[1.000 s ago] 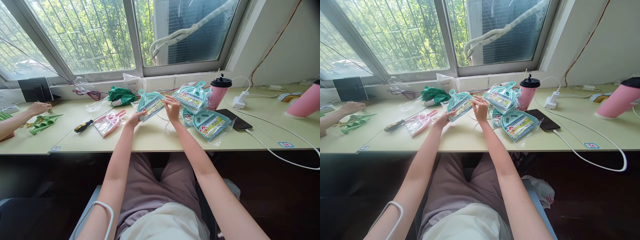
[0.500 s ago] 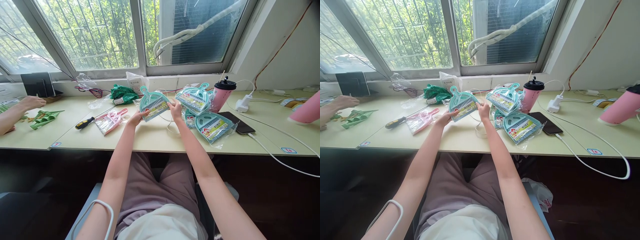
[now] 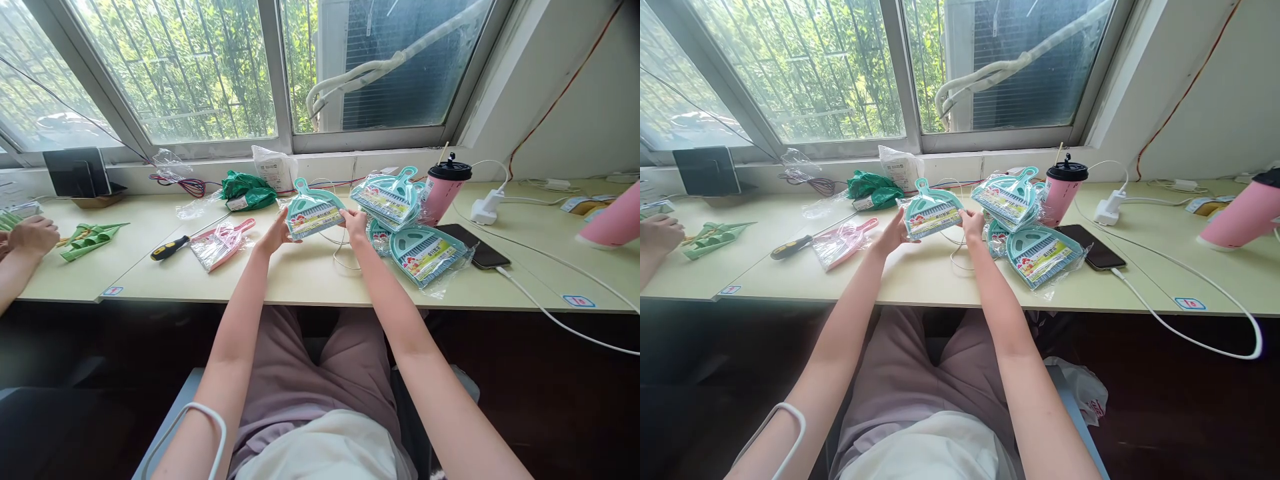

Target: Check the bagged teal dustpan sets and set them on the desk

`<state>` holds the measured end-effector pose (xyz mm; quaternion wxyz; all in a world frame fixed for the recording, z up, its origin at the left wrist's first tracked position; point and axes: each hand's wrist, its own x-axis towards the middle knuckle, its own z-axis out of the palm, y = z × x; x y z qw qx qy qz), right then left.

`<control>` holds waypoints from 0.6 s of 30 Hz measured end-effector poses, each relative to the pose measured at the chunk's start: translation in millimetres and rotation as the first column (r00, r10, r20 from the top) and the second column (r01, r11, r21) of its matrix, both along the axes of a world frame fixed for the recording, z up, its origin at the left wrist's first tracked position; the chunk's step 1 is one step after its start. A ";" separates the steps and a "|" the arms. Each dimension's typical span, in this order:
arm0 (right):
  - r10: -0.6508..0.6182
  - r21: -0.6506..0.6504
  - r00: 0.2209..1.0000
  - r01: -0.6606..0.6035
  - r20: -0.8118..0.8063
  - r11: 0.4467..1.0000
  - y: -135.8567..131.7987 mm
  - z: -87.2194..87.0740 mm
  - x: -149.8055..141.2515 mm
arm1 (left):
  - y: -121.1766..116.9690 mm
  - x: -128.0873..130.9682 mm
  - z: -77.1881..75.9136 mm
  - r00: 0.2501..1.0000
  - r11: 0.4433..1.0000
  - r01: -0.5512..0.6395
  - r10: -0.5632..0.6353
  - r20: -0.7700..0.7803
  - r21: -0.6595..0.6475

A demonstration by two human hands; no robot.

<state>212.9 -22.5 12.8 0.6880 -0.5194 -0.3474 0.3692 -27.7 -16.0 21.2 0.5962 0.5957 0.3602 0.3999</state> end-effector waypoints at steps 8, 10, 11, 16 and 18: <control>-0.116 0.024 0.990 0.115 0.082 0.993 -3.1 -2.0 -3.8 | -8.6 13.4 -0.6 0.996 0.975 -0.078 0.084 -0.020 0.207; -0.061 0.075 0.993 0.053 0.100 0.996 -3.1 -2.3 -7.4 | -2.0 14.7 -4.8 0.976 0.963 -0.213 0.218 -0.008 0.165; -0.031 0.101 0.995 0.021 0.097 0.995 -2.8 -2.7 -9.0 | 1.9 14.8 -6.7 0.962 0.952 -0.270 0.273 -0.002 0.140; 0.048 0.137 0.996 -0.059 0.079 0.989 0.9 -6.2 -13.1 | 14.7 15.2 -10.0 0.907 0.905 -0.420 0.420 0.010 0.066; 0.068 0.121 0.994 -0.078 0.082 0.990 1.7 -7.1 -13.2 | 15.6 17.0 -9.7 0.898 0.895 -0.439 0.439 0.014 0.076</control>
